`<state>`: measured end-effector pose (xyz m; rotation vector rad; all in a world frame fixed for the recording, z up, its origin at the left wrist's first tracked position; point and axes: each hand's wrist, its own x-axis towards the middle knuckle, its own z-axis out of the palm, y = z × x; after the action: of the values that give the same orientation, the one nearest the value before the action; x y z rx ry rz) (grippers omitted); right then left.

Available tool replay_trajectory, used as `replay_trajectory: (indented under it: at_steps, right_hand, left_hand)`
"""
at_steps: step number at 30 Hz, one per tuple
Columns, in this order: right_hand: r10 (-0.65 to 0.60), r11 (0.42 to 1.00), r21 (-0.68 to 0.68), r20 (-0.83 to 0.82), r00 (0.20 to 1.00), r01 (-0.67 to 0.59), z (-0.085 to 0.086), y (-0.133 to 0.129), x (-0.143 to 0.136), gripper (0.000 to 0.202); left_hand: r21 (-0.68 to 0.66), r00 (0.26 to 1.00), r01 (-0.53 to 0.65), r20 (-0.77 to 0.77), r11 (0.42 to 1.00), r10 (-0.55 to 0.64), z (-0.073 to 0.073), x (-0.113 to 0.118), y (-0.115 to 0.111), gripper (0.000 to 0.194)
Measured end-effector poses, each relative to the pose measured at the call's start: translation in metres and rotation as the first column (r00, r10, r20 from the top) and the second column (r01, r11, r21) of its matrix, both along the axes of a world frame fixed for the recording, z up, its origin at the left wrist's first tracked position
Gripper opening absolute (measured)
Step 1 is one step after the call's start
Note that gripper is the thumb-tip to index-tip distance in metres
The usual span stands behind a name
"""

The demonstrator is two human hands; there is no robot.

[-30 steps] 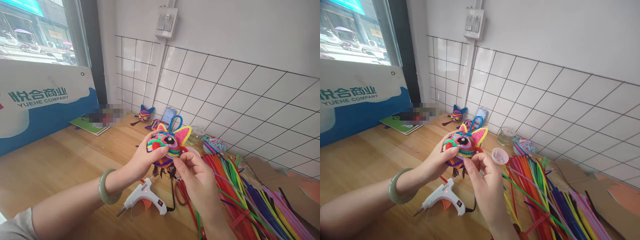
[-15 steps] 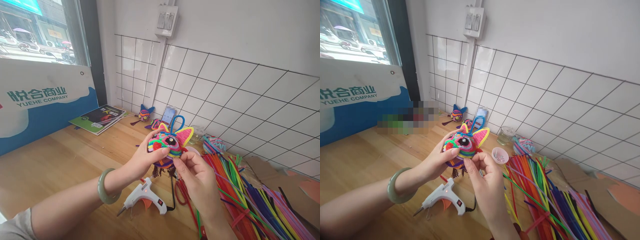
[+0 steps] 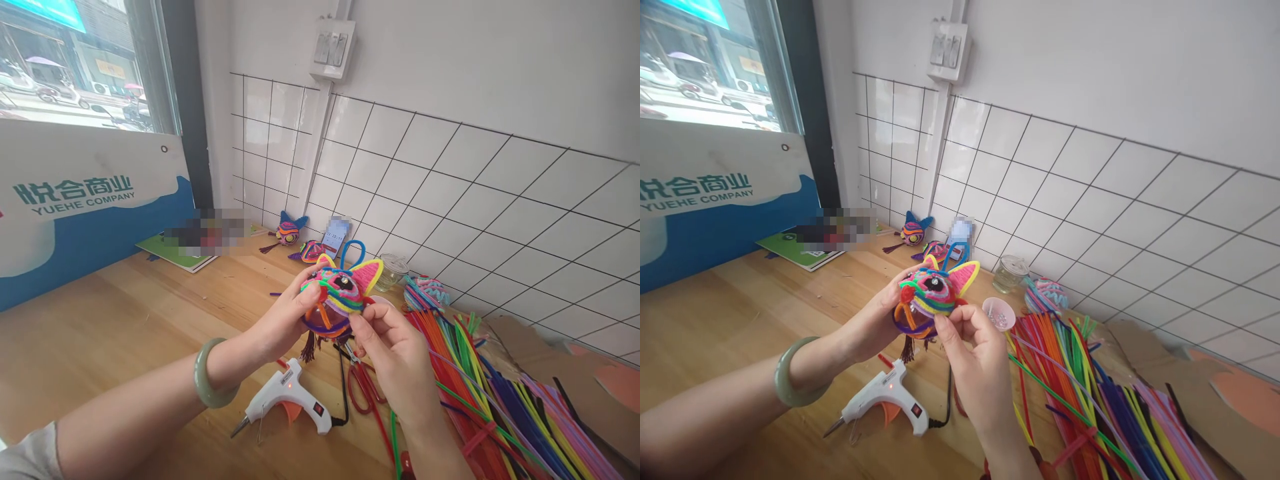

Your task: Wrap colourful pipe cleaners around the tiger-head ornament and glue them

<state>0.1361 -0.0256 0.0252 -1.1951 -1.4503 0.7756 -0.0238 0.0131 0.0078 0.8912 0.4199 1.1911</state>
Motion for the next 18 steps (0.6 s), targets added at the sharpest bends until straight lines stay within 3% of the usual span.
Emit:
replay_trajectory:
  at_steps: [8,18]
  right_hand:
    - [0.036,0.999,-0.012,-0.021,0.999,-0.036,-0.0036,0.0013,0.0002,0.031]
    - [0.043,0.998,-0.048,0.016,0.999,-0.042,-0.0057,0.0015,-0.001,0.031]
  left_hand:
    - [0.019,0.994,-0.053,-0.089,0.998,0.055,0.0021,0.0005,0.0004,0.086]
    - [0.02,0.99,-0.094,-0.106,0.995,0.096,0.0006,0.0027,0.0005,0.078]
